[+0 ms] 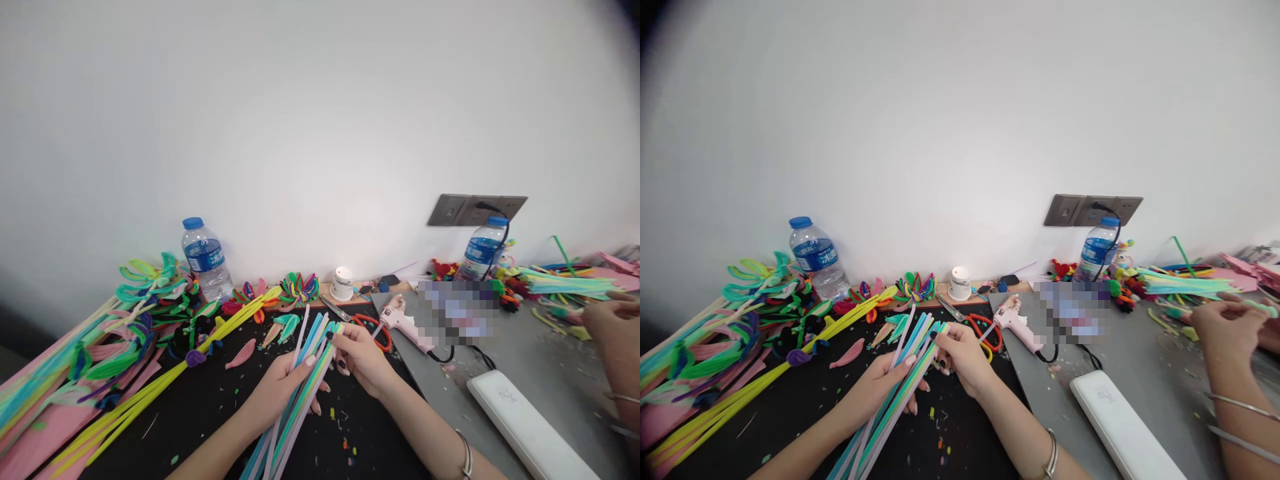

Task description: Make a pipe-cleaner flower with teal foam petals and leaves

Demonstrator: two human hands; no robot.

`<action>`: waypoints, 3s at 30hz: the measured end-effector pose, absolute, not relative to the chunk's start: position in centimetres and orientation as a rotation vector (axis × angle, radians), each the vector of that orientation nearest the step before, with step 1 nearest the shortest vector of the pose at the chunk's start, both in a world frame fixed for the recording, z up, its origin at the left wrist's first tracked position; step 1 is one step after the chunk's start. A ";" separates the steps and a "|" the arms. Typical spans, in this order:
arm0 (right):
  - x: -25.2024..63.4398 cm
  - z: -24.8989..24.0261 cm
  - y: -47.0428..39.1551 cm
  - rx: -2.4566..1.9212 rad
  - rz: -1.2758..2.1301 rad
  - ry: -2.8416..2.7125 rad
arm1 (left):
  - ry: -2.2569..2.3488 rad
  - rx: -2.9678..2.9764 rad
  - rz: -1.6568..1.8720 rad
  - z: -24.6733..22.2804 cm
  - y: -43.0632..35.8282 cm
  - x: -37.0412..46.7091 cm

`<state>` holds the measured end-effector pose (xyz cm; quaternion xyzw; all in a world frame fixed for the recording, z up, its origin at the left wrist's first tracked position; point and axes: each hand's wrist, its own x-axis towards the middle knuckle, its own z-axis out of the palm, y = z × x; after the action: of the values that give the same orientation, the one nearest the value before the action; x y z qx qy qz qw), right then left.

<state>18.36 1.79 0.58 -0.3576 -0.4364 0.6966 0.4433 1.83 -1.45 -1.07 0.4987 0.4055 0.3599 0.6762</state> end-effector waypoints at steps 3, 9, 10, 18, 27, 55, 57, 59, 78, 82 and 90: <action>18.3 0.7 1.7 -0.886 1.724 -1.095 | 0.911 1.101 0.797 -1.0 -1.4 1.9; 18.1 0.6 1.6 -0.910 1.698 -1.119 | 0.917 1.085 0.820 -1.3 -1.3 1.9; 18.0 0.6 1.5 -0.914 1.687 -1.127 | 0.921 1.083 0.825 -1.4 -1.3 1.9; 17.8 0.4 1.4 -0.941 1.627 -1.182 | 0.940 1.098 0.817 -1.5 -1.4 1.9; 17.7 0.1 1.3 -0.953 1.624 -1.203 | 0.929 1.105 0.826 -1.5 -1.4 2.0; 17.8 0.5 1.1 -0.887 1.839 -1.090 | 0.898 1.041 0.765 -0.7 -1.6 1.9; 17.9 0.6 1.1 -0.881 1.822 -1.090 | 0.876 0.983 0.745 -0.6 -1.7 2.0; 17.9 0.6 1.1 -0.884 1.800 -1.093 | 0.856 0.934 0.718 -0.3 -1.8 2.0; 18.4 0.6 1.7 -1.080 1.506 -1.480 | 0.901 0.937 0.663 -0.1 -1.5 1.5; 18.5 0.4 1.9 -1.100 1.441 -1.510 | 0.891 0.920 0.667 -0.1 -1.5 1.4; 18.5 0.3 2.1 -1.224 1.195 -1.548 | 0.866 0.873 0.668 -0.4 -1.0 1.1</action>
<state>18.50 2.08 0.35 -0.4852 -0.6132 0.4735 0.4054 1.14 -0.99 -0.44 0.4016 0.3986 0.3075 0.7650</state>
